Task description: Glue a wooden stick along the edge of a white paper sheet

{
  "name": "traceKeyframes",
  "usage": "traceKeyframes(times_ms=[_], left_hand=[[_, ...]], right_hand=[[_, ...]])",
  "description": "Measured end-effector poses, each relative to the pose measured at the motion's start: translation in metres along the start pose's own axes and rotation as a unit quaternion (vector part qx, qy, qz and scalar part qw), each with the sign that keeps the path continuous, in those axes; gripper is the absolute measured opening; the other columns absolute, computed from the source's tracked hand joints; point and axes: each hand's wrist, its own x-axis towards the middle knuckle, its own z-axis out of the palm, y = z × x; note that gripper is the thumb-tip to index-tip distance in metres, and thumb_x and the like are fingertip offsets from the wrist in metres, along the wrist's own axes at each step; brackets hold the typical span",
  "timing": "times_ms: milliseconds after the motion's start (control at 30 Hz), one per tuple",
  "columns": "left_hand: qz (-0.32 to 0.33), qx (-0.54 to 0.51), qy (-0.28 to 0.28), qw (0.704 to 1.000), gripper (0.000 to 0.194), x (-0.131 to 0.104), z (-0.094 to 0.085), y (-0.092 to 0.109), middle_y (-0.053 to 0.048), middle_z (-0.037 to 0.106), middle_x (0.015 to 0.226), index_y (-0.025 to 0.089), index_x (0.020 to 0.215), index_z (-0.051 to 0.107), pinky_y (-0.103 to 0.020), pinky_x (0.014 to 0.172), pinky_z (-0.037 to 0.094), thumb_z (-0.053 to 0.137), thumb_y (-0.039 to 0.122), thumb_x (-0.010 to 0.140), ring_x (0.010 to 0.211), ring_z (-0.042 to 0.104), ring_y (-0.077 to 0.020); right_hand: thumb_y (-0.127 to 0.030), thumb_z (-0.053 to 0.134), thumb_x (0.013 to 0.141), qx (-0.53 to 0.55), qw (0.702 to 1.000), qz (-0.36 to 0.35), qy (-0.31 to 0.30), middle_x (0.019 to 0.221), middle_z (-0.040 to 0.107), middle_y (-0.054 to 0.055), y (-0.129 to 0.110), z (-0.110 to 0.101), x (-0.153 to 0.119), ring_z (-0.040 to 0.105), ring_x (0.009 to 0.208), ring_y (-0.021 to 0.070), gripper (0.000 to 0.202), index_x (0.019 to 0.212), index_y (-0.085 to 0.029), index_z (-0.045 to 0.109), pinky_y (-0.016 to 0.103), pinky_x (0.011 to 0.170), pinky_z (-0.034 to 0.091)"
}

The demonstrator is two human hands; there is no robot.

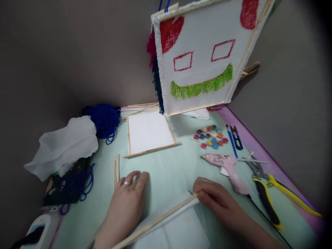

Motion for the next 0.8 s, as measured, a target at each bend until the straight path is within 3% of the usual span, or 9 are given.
traceKeyframes(times_ms=[67,133,200,400,467,600,667,800], left_hand=[[0.083,-0.047,0.011,0.995,0.050,0.004,0.008,0.000,-0.009,0.056,0.131,0.020,0.137,0.042,-0.040,0.101,0.039,0.038,0.013,0.087,0.133,0.037,-0.0228],[0.144,-0.070,0.013,0.987,0.051,0.008,0.015,0.002,-0.006,0.044,0.143,0.022,0.140,0.038,-0.041,0.106,0.035,0.041,0.019,0.089,0.136,0.032,-0.0220],[0.150,-0.064,0.016,0.986,0.052,0.012,0.019,0.003,-0.007,0.040,0.144,0.022,0.141,0.036,-0.044,0.107,0.034,0.044,0.024,0.089,0.137,0.030,-0.0232],[-0.052,0.030,0.017,0.998,0.049,0.010,0.012,0.002,-0.013,0.042,0.141,0.014,0.134,0.047,-0.056,0.100,0.039,0.050,0.027,0.087,0.132,0.036,-0.0325],[-0.062,0.040,0.023,0.997,0.048,0.008,0.008,0.002,-0.011,0.043,0.140,0.016,0.133,0.049,-0.058,0.101,0.036,0.052,0.028,0.087,0.132,0.036,-0.0336],[-0.004,0.013,0.007,1.000,0.046,0.003,0.002,-0.001,-0.008,0.048,0.138,0.023,0.131,0.051,-0.057,0.103,0.034,0.052,0.031,0.087,0.132,0.038,-0.0315],[-0.048,0.036,0.015,0.998,0.044,0.000,0.002,-0.008,-0.009,0.049,0.137,0.022,0.129,0.054,-0.062,0.100,0.033,0.051,0.032,0.087,0.131,0.038,-0.0343],[-0.188,0.123,0.097,0.970,0.047,-0.004,0.007,-0.019,-0.018,0.040,0.142,0.011,0.129,0.053,-0.072,0.097,0.024,0.044,0.033,0.088,0.135,0.025,-0.0429]], right_hand=[[-0.042,0.036,0.094,-0.001,1.000,0.001,-0.007,0.066,0.051,0.001,-0.001,0.001,0.001,0.050,0.063,0.0151,0.036,0.068,-0.021,0.048,0.027,0.057,0.038],[-0.043,0.036,0.094,-0.003,1.000,0.002,-0.016,0.065,0.050,0.001,-0.003,0.002,0.001,0.050,0.062,0.0151,0.037,0.067,-0.020,0.047,0.027,0.057,0.038],[-0.044,0.035,0.094,-0.007,1.000,0.003,-0.019,0.065,0.050,0.001,-0.004,0.002,0.001,0.049,0.062,0.0152,0.038,0.067,-0.020,0.047,0.027,0.056,0.037],[-0.043,0.035,0.095,-0.004,1.000,0.005,-0.009,0.066,0.051,0.001,-0.003,0.000,0.000,0.050,0.062,0.0146,0.037,0.067,-0.020,0.048,0.027,0.057,0.037],[-0.043,0.035,0.095,-0.002,1.000,0.001,-0.012,0.067,0.051,0.001,-0.003,0.001,0.000,0.050,0.063,0.0149,0.038,0.068,-0.020,0.048,0.027,0.057,0.038],[-0.046,0.035,0.094,0.000,1.000,0.002,-0.014,0.067,0.051,0.001,-0.004,0.002,0.000,0.051,0.064,0.0153,0.040,0.068,-0.020,0.049,0.028,0.058,0.038],[-0.046,0.035,0.094,0.001,1.000,0.005,-0.014,0.067,0.051,0.001,-0.004,0.002,-0.001,0.050,0.063,0.0154,0.039,0.068,-0.020,0.049,0.028,0.058,0.038],[-0.046,0.035,0.094,0.002,1.000,0.004,-0.014,0.067,0.051,0.001,-0.004,0.002,-0.001,0.050,0.063,0.0157,0.038,0.068,-0.021,0.048,0.028,0.058,0.038]])
